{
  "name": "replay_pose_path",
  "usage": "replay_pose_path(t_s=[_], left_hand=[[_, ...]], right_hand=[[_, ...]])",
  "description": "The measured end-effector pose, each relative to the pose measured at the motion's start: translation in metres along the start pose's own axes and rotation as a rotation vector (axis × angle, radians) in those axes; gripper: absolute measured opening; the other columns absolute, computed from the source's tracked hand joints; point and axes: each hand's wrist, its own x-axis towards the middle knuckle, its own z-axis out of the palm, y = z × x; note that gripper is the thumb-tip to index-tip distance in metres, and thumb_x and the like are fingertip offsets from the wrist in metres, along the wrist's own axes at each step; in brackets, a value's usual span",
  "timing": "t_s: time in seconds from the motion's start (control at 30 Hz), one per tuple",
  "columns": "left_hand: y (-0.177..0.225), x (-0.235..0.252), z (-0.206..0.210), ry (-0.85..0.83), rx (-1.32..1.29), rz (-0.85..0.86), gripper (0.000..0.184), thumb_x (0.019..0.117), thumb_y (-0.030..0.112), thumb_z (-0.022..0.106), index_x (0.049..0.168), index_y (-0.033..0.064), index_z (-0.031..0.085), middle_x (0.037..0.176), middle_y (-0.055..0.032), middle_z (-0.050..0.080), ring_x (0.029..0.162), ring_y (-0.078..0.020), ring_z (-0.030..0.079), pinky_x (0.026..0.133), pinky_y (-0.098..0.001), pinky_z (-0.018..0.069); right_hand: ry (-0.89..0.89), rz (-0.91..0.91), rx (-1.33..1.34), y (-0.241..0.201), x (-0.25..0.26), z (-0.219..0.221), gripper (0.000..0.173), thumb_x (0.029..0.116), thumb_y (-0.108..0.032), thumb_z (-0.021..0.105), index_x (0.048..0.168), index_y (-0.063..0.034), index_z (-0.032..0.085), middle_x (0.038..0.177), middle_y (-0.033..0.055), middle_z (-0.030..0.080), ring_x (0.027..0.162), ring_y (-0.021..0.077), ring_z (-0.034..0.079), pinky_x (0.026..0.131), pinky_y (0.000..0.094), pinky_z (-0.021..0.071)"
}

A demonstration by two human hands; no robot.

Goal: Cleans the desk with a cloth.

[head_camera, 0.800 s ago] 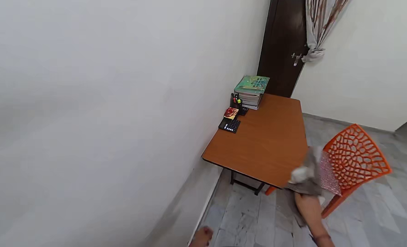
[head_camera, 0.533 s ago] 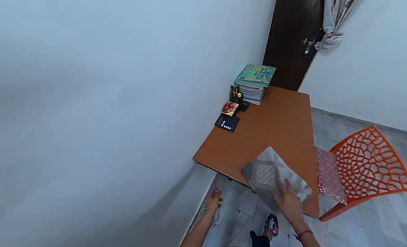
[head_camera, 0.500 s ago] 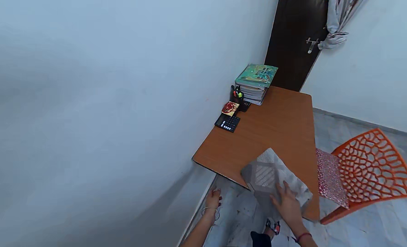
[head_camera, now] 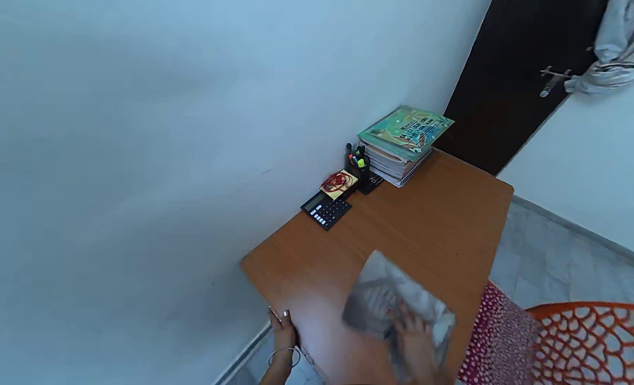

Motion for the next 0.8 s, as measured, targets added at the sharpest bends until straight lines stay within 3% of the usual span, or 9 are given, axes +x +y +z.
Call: replay_pose_path(t_s=[0.1, 0.17, 0.23, 0.3, 0.4, 0.5, 0.57, 0.67, 0.8], left_hand=[[0.0, 0.002, -0.004, -0.023, 0.013, -0.01, 0.066, 0.1144, 0.025, 0.03, 0.164, 0.0095, -0.01, 0.17, -0.0263, 0.009, 0.153, -0.0425, 0.028, 0.118, -0.0577, 0.0302], [0.0, 0.003, -0.004, -0.031, 0.006, -0.006, 0.065, 0.1144, 0.024, 0.029, 0.164, 0.0088, -0.011, 0.17, -0.0259, 0.006, 0.154, -0.0418, 0.026, 0.119, -0.0577, 0.0292], [0.001, 0.002, -0.004, -0.025, -0.001, 0.001, 0.065, 0.1143, 0.022, 0.029, 0.164, 0.0073, -0.01, 0.17, -0.0255, 0.004, 0.155, -0.0412, 0.022, 0.121, -0.0576, 0.026], [0.006, -0.001, -0.004, -0.023, 0.011, 0.018, 0.064, 0.1142, 0.02, 0.029, 0.163, 0.0047, -0.01, 0.17, -0.026, 0.004, 0.156, -0.0395, 0.02, 0.124, -0.0529, 0.0232], [0.007, -0.004, -0.003, -0.035, 0.008, 0.04, 0.064, 0.1139, 0.017, 0.029, 0.163, 0.0023, -0.009, 0.17, -0.0277, 0.003, 0.157, -0.0392, 0.02, 0.125, -0.0497, 0.0215], [0.01, -0.005, -0.004, -0.045, 0.016, 0.016, 0.064, 0.1142, 0.019, 0.028, 0.163, 0.0032, -0.01, 0.17, -0.0278, 0.005, 0.155, -0.0401, 0.024, 0.124, -0.0507, 0.0244], [0.011, -0.006, -0.004, -0.053, 0.035, -0.001, 0.064, 0.1144, 0.02, 0.028, 0.163, 0.004, -0.011, 0.169, -0.0277, 0.008, 0.154, -0.0396, 0.027, 0.123, -0.05, 0.0264], [0.01, -0.004, -0.004, -0.083, 0.048, 0.004, 0.064, 0.1144, 0.02, 0.027, 0.162, 0.0043, -0.013, 0.169, -0.0278, 0.008, 0.154, -0.0386, 0.028, 0.124, -0.0482, 0.0254], [0.007, 0.001, -0.009, -0.114, 0.052, -0.032, 0.066, 0.1147, 0.024, 0.028, 0.163, 0.0098, -0.014, 0.166, -0.0309, 0.018, 0.145, -0.0446, 0.041, 0.114, -0.0566, 0.0391]], right_hand=[[-0.146, 0.311, -0.08, 0.086, 0.065, -0.04, 0.056, 0.0996, -0.002, 0.052, 0.15, -0.026, 0.056, 0.164, 0.0134, 0.039, 0.134, 0.0494, 0.052, 0.098, 0.0647, 0.0467], [-0.206, 0.495, -0.058, 0.129, 0.099, -0.065, 0.056, 0.1021, -0.003, 0.049, 0.155, -0.0224, 0.048, 0.166, 0.0148, 0.035, 0.141, 0.0507, 0.043, 0.103, 0.0654, 0.0441], [-0.224, 0.572, -0.016, 0.147, 0.118, -0.076, 0.059, 0.1001, -0.003, 0.055, 0.157, -0.0166, 0.045, 0.163, 0.0183, 0.038, 0.143, 0.0509, 0.041, 0.104, 0.0646, 0.0448], [-0.214, 0.56, 0.012, 0.132, 0.121, -0.076, 0.062, 0.098, -0.001, 0.058, 0.157, -0.0128, 0.043, 0.162, 0.0205, 0.039, 0.143, 0.0498, 0.041, 0.105, 0.0626, 0.0442], [-0.132, 0.404, 0.04, 0.073, 0.083, -0.049, 0.061, 0.0967, 0.001, 0.055, 0.155, -0.0115, 0.047, 0.162, 0.0205, 0.039, 0.14, 0.0507, 0.044, 0.106, 0.0628, 0.0418], [-0.034, 0.037, 0.129, 0.002, -0.002, -0.013, 0.055, 0.0882, 0.005, 0.06, 0.141, -0.011, 0.065, 0.151, 0.0233, 0.053, 0.122, 0.0557, 0.058, 0.092, 0.0647, 0.0506], [-0.138, -0.227, 0.224, -0.03, -0.062, -0.006, 0.052, 0.0864, 0.007, 0.063, 0.135, -0.01, 0.069, 0.145, 0.0243, 0.058, 0.114, 0.0548, 0.063, 0.088, 0.0631, 0.0539], [-0.232, -0.527, 0.221, -0.035, -0.113, 0.007, 0.046, 0.0881, 0.003, 0.066, 0.13, -0.0138, 0.073, 0.137, 0.0185, 0.066, 0.103, 0.0477, 0.07, 0.08, 0.0594, 0.0574], [-0.271, -0.488, 0.112, 0.002, -0.095, -0.009, 0.059, 0.0841, 0.01, 0.067, 0.135, -0.0193, 0.07, 0.141, 0.0182, 0.064, 0.111, 0.0504, 0.066, 0.084, 0.0623, 0.0558]])
